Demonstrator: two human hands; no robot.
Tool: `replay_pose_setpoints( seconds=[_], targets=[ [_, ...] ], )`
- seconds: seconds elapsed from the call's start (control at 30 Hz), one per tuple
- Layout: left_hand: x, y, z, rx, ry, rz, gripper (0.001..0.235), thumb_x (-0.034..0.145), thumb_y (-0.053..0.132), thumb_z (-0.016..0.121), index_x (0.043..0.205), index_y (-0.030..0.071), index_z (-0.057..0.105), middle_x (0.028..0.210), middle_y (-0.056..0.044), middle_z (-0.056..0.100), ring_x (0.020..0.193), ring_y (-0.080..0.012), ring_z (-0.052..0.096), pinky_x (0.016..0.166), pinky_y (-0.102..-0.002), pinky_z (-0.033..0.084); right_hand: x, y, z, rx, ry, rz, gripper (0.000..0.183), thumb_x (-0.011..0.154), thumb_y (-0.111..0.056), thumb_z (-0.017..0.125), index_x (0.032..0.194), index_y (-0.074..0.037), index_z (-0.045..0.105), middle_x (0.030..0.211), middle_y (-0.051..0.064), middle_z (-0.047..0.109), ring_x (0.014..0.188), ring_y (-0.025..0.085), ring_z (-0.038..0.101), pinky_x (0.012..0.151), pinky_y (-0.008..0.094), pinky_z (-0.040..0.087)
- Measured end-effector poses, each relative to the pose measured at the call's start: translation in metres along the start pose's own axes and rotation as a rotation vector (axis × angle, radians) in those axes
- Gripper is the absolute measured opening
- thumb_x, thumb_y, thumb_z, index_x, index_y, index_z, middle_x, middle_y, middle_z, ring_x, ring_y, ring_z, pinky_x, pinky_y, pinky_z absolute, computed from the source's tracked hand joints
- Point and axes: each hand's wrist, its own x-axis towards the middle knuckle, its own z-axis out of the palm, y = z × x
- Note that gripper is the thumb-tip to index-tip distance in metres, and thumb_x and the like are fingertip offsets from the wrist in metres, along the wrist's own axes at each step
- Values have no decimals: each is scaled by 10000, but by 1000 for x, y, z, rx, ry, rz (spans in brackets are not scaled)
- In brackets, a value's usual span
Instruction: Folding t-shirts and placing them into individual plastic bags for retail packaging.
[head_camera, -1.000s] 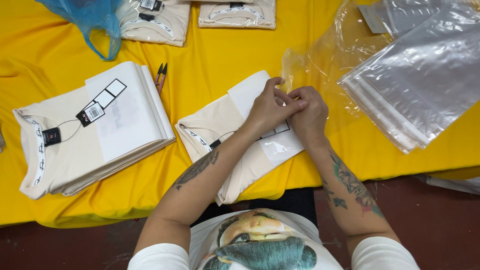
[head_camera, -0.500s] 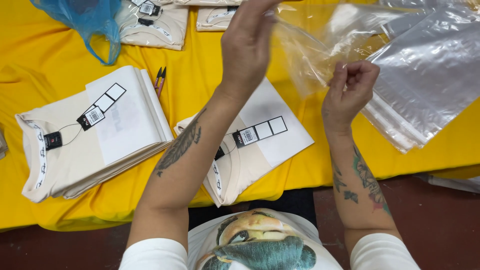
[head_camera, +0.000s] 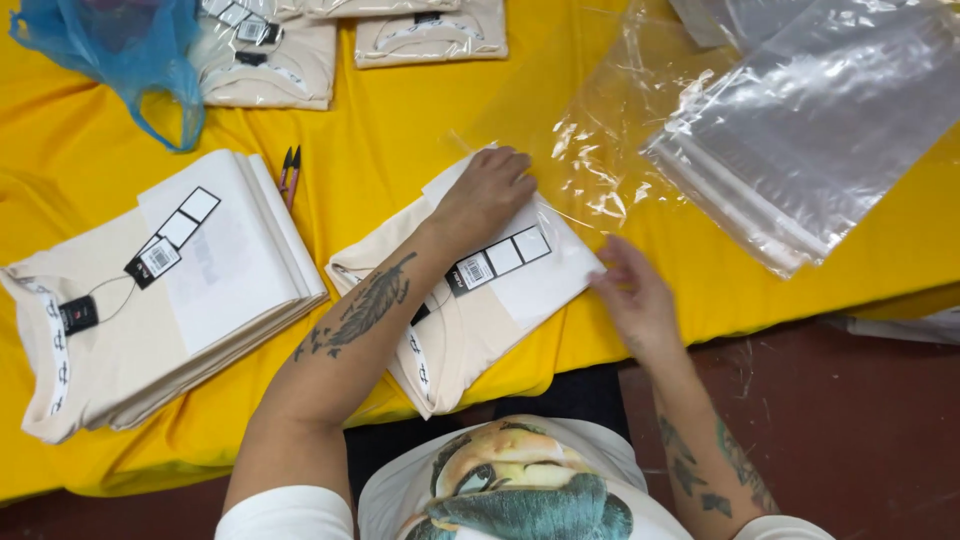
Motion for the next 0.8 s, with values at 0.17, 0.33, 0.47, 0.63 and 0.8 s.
replay_pose_setpoints(
  seconds=[0.17,0.33,0.47,0.63,0.8],
  targets=[
    [-39,-38,23,-43,-21,-273,168,773,-54,551,920,24,570,930,-171,618,850,-394,560,693,-518,441,109,170,-169,-122,766,123,381,1079,-361,638,1252,-39,532,1090,106,613,927,245,606,806,377,501],
    [-59,-35,26,-52,117,-455,98,1001,26,542,1010,8,638,1014,-174,663,933,-370,564,754,-489,470,175,168,-261,480,610,587,693,941,-631,673,1384,-129,493,1259,45,755,864,185,871,672,230,766],
    [-55,-33,23,-26,164,-452,124,1026,20,518,1008,0,639,1026,-179,666,950,-350,557,791,-456,465,198,100,-250,-33,559,742,476,982,-609,702,1013,-137,649,889,-25,673,671,88,528,643,241,455],
    [-58,-28,23,-68,162,-473,131,1037,18,525,1014,-1,653,1029,-181,673,971,-338,560,829,-441,481,264,134,-242,-160,515,908,1013,814,-797,855,1394,-60,472,1357,23,613,1165,197,657,989,355,529],
    [-61,-32,27,-66,237,-427,117,1002,-31,541,1036,-36,653,1020,-188,663,963,-356,552,892,-451,476,256,85,-199,-195,631,943,1027,831,-546,867,1563,-131,279,1566,-5,437,1422,145,468,1178,247,390]
  ],
)
